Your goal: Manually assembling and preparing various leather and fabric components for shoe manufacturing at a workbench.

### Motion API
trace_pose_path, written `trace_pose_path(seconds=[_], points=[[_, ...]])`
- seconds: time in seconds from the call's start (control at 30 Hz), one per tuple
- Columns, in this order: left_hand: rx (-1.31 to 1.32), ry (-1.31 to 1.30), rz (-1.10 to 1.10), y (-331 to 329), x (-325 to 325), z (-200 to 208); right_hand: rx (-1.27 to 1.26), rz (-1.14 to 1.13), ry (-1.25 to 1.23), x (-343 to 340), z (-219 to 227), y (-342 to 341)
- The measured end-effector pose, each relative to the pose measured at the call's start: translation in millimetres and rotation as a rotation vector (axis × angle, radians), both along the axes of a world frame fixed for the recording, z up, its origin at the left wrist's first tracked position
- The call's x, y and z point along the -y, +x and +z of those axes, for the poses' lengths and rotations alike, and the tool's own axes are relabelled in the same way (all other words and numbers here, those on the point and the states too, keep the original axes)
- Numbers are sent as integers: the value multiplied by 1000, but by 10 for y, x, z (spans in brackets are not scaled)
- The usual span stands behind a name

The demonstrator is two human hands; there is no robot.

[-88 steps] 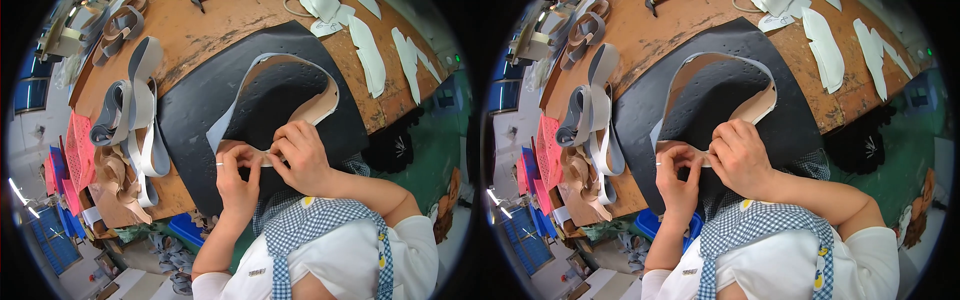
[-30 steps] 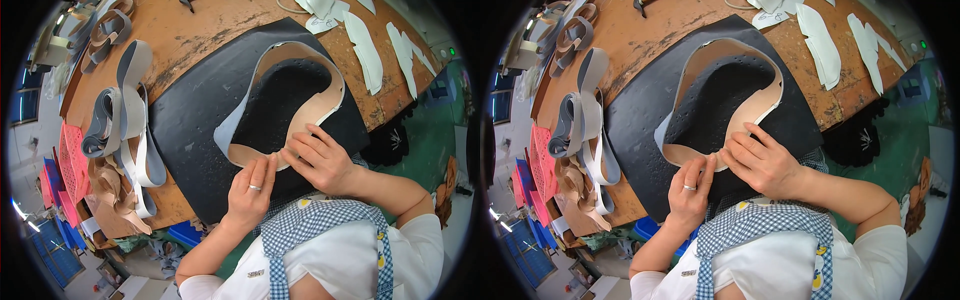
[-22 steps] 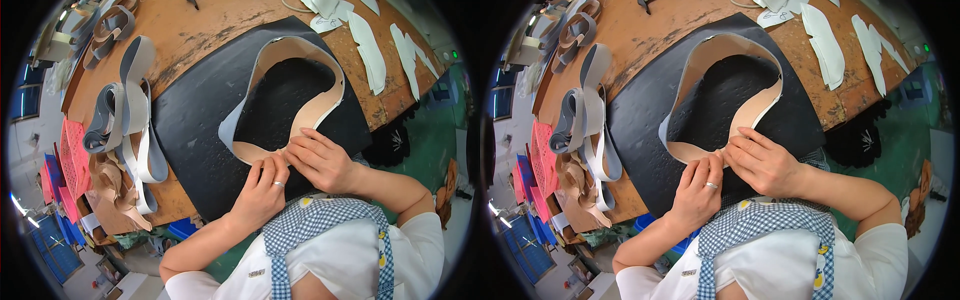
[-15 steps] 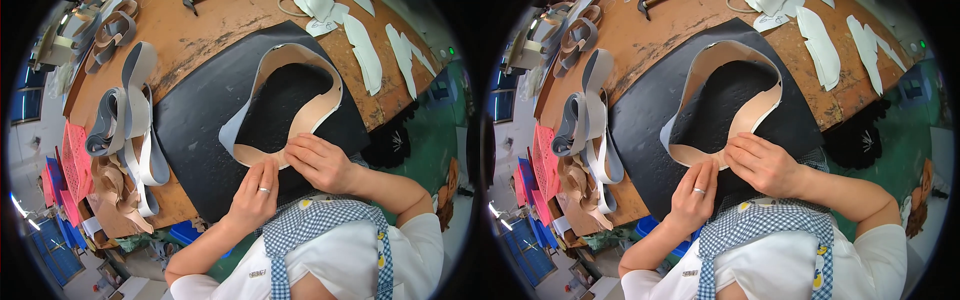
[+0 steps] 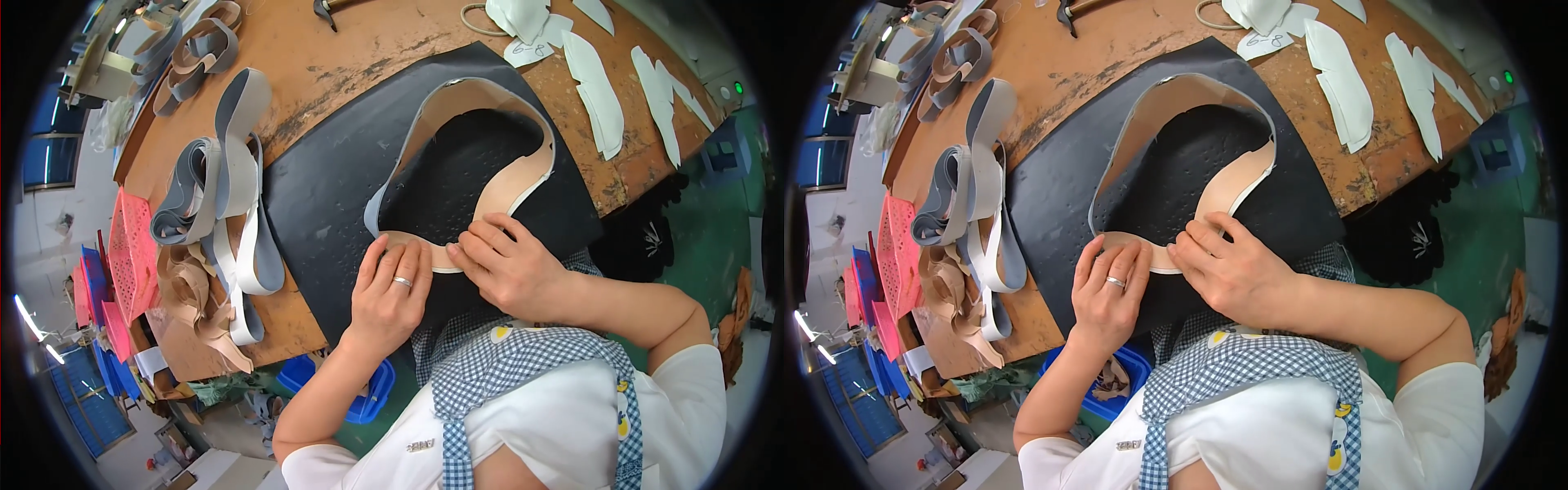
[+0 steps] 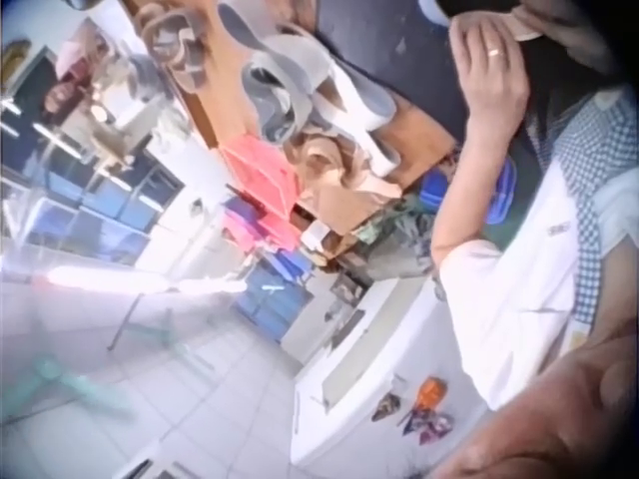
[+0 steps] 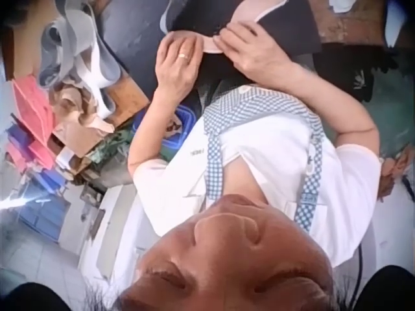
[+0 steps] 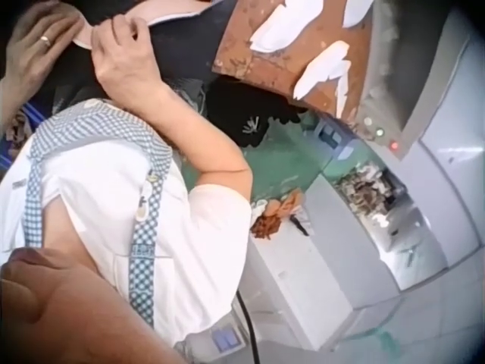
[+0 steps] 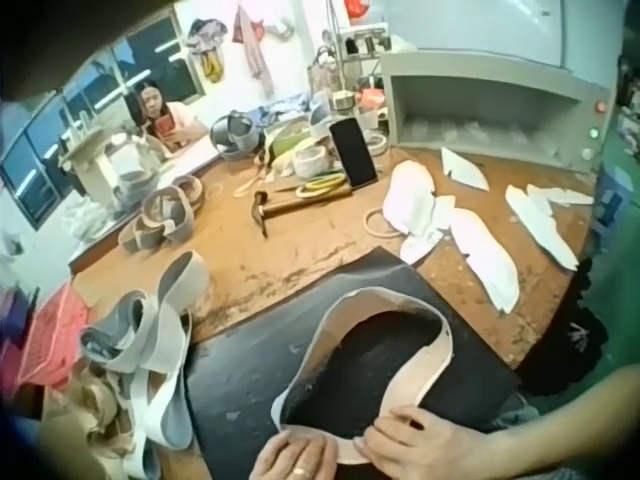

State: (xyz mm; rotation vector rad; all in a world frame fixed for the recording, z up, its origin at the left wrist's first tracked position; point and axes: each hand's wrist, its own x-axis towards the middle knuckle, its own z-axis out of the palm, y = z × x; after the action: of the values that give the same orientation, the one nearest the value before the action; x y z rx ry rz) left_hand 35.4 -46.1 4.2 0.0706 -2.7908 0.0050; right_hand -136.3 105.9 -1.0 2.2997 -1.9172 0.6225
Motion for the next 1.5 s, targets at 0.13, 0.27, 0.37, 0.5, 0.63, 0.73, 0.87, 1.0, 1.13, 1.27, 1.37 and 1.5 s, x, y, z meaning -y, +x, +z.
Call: trace_pose_path(seconds=[0.13,0.27,0.37,0.5,0.63,0.73,0.87,1.0,1.13,1.27,1.37,1.5], points=[[-33,-5,-1,11,-10,-60,102,-38,-62,9,-80,40],[-74,-10,44,13,-78,-83,89,-32,-112,78,-105,113],[-72,-7,9,9,-145,-32,39,12,-155,83,-113,46],[-97,49,80,118,-243,-34,57,25,-97,16,-99,-3],[-78,91,144,230,-315,-16,121,17,-80,55,-12,31],[-108,123,170,234,-349,-46,213,21,-4,175,28,59],[-159,283,300,205,-434,-64,287,-65,-2,336,-75,92],[-165,377,412,183,-427,-43,399,-106,21,334,-101,97],[-143,420,418,61,-321,43,452,-127,8,337,-114,118],[-20,532,356,-54,-151,102,493,-123,29,369,-39,96],[76,566,373,-109,-70,186,536,-125,128,385,-1,81],[104,610,377,-121,-65,203,603,-119,245,469,68,7]])
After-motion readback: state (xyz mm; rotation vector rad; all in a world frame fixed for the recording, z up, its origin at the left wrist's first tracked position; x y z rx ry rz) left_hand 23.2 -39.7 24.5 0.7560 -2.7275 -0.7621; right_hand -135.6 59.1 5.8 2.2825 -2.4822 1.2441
